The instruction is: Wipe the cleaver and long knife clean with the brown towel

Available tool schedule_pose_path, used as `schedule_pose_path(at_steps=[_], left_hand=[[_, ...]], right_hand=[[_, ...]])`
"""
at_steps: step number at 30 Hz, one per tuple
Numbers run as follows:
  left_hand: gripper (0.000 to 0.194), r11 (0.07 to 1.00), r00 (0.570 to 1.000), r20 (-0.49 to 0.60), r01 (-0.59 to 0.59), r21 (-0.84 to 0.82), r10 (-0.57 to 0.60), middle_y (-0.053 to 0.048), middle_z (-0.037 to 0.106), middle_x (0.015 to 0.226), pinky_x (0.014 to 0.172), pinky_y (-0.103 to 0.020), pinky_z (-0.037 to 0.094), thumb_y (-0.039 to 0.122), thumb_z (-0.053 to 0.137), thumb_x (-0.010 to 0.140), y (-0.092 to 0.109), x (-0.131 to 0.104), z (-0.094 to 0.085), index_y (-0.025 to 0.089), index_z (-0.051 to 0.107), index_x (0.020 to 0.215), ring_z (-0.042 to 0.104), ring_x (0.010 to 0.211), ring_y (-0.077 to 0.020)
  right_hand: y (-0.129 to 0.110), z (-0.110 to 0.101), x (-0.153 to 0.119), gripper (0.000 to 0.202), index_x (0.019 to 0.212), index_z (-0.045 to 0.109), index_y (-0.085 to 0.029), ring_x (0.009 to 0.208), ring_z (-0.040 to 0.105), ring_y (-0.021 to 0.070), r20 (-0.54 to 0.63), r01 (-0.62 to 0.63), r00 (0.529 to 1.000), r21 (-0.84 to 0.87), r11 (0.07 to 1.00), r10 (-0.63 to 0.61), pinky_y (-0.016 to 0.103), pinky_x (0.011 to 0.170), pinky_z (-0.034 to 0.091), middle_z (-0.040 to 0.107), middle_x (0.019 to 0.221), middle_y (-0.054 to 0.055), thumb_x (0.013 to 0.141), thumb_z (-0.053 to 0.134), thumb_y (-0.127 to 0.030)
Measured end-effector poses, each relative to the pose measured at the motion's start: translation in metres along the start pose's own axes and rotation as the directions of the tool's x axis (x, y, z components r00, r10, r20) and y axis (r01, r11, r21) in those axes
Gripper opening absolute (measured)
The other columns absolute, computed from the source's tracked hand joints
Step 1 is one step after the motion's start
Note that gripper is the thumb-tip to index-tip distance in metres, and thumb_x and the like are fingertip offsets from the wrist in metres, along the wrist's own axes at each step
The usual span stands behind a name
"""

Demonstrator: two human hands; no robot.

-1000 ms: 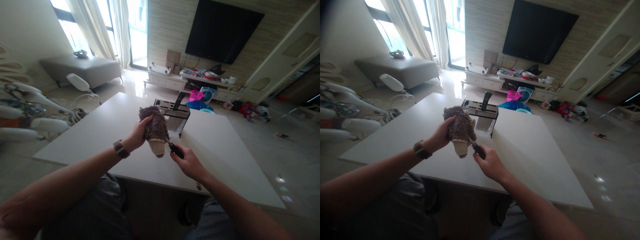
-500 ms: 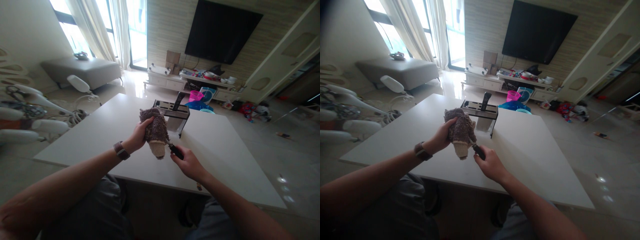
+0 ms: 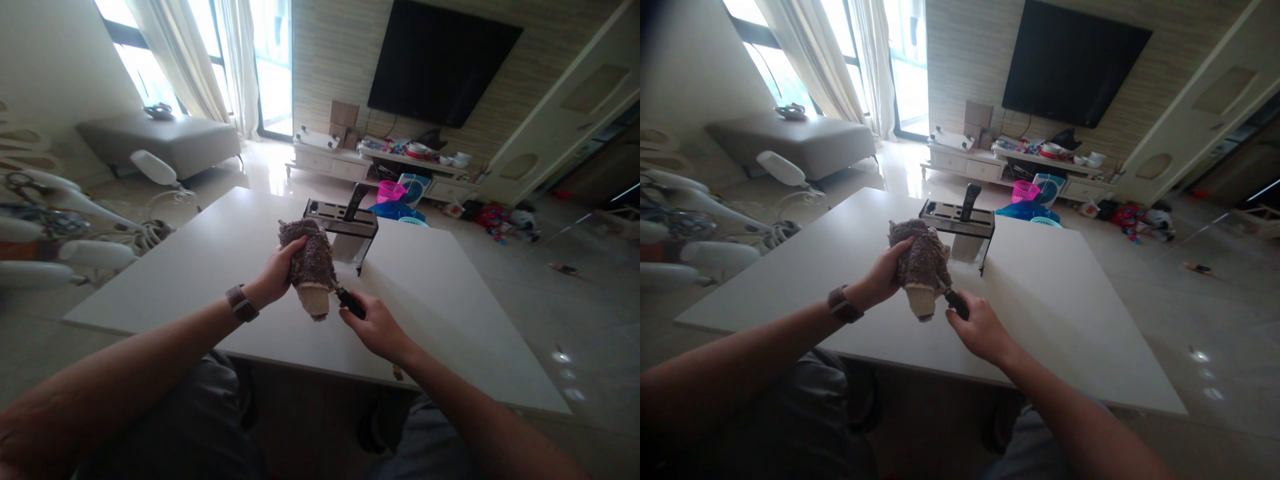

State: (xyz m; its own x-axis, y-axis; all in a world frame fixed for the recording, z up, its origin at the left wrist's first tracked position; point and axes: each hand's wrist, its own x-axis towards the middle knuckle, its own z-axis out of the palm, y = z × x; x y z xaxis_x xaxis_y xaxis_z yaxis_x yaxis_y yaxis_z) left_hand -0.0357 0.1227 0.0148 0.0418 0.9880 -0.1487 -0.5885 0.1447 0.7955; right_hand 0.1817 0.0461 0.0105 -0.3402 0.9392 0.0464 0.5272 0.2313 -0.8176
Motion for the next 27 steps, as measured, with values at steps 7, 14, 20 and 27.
schedule_pose_path(at_steps=[7, 14, 20, 27], left_hand=[[0.028, 1.0, 0.999, 0.04, -0.007, -0.001, 0.007, -0.015, 0.081, 0.103, 0.08, -0.035, 0.066, 0.028, 0.073, 0.089, -0.0007, 0.0008, -0.0006, 0.01, 0.074, 0.11, 0.078, 0.087, -0.0248], [0.026, 1.0, 1.0, 0.003, 0.008, 0.001, -0.008, -0.015, 0.081, 0.103, 0.078, -0.033, 0.066, 0.028, 0.075, 0.088, 0.0004, -0.0011, 0.0004, 0.01, 0.075, 0.107, 0.078, 0.084, -0.0236], [0.028, 1.0, 1.0, 0.013, -0.013, 0.0, 0.013, -0.014, 0.081, 0.103, 0.078, -0.034, 0.066, 0.029, 0.075, 0.087, -0.0008, 0.0, 0.0002, 0.011, 0.074, 0.109, 0.078, 0.083, -0.0238], [0.027, 1.0, 1.0, 0.003, -0.015, 0.018, 0.015, -0.014, 0.081, 0.103, 0.078, -0.035, 0.066, 0.029, 0.076, 0.086, -0.0036, 0.0015, -0.003, 0.011, 0.074, 0.106, 0.078, 0.084, -0.0245]], right_hand=[[0.0012, 0.0007, 0.0001, 0.019, 0.095, 0.068, -0.016, 0.076, 0.06, 0.019, 0.004, -0.005, 1.0, 0.002, 1.0, 0.005, 0.03, 0.07, 0.043, 0.07, 0.086, 0.005, 0.09, 0.061, -0.033], [-0.0021, 0.0003, -0.0004, 0.02, 0.095, 0.068, -0.016, 0.078, 0.061, 0.0199, 0.001, -0.01, 1.0, -0.008, 1.0, 0.01, 0.031, 0.071, 0.044, 0.071, 0.087, 0.006, 0.09, 0.06, -0.034], [-0.0025, 0.0017, -0.0009, 0.02, 0.094, 0.067, -0.016, 0.076, 0.061, 0.0191, -0.005, -0.01, 1.0, -0.019, 1.0, 0.009, 0.031, 0.069, 0.042, 0.07, 0.085, 0.005, 0.089, 0.06, -0.034], [-0.0017, 0.0011, -0.0002, 0.02, 0.093, 0.067, -0.016, 0.076, 0.061, 0.0198, 0.003, -0.008, 1.0, -0.029, 1.0, 0.008, 0.031, 0.069, 0.042, 0.07, 0.085, 0.005, 0.09, 0.059, -0.034]])
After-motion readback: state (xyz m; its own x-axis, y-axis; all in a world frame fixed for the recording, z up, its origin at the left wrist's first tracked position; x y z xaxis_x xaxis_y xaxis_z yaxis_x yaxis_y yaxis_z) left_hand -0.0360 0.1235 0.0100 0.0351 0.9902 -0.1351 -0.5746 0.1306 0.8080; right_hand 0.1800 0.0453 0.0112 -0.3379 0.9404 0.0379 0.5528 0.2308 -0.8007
